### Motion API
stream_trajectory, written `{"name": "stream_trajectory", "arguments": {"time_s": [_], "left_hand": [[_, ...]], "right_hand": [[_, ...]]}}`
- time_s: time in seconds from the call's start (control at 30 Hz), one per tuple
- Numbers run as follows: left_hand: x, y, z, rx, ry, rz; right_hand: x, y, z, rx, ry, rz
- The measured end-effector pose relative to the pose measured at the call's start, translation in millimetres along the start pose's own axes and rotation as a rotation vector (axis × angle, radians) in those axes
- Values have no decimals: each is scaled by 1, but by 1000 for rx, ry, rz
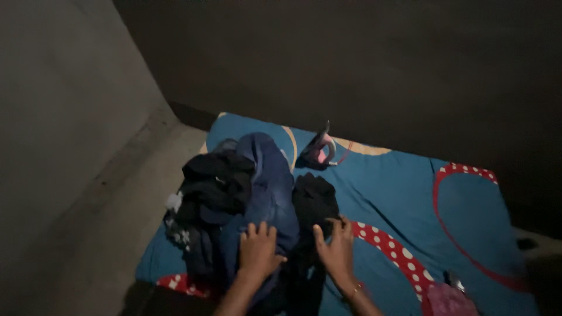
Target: The person picks garments from a pile on a bed, unfolds them, and hangs them on wall-mounted hooks. A black shirt and a blue shirt are handled and hung one at a time.
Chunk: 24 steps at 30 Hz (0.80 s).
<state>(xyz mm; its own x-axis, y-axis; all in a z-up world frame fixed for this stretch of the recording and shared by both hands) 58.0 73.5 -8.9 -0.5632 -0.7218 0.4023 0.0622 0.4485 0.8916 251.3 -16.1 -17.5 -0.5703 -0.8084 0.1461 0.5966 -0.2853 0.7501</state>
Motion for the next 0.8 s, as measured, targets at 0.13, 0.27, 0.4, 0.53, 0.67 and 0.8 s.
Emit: {"name": "stream_trajectory", "arguments": {"time_s": [0.13, 0.27, 0.4, 0.53, 0.67, 0.8], "left_hand": [[7, 8, -3, 51, -157, 27], [7, 31, 10, 228, -382, 44], [-8, 46, 50, 591, -339, 106], [-15, 95, 85, 347, -265, -394], [-16, 114, 122, 241, -104, -719], [-35, 92, 148, 288, -28, -540]], "right_hand": [[6, 14, 36, 3, 146, -239], [2, 7, 68, -7, 165, -276], [4, -12, 100, -1, 260, -249], [5, -33, 123, -1, 303, -166], [0, -61, 132, 102, 349, 58], [4, -80, 135, 286, 388, 182]]}}
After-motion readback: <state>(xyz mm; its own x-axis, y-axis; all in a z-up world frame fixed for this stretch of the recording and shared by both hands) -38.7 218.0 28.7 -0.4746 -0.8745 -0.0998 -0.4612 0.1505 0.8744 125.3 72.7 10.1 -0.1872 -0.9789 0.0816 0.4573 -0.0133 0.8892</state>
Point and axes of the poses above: each hand's wrist, its own x-axis away from the middle knuckle, its own y-axis out of the back of the hand, z = x × y, the point moved 9 cm from there along -x, towards the middle knuckle, and after that the axes turned 11 degrees about z, right-handed, at the moved point
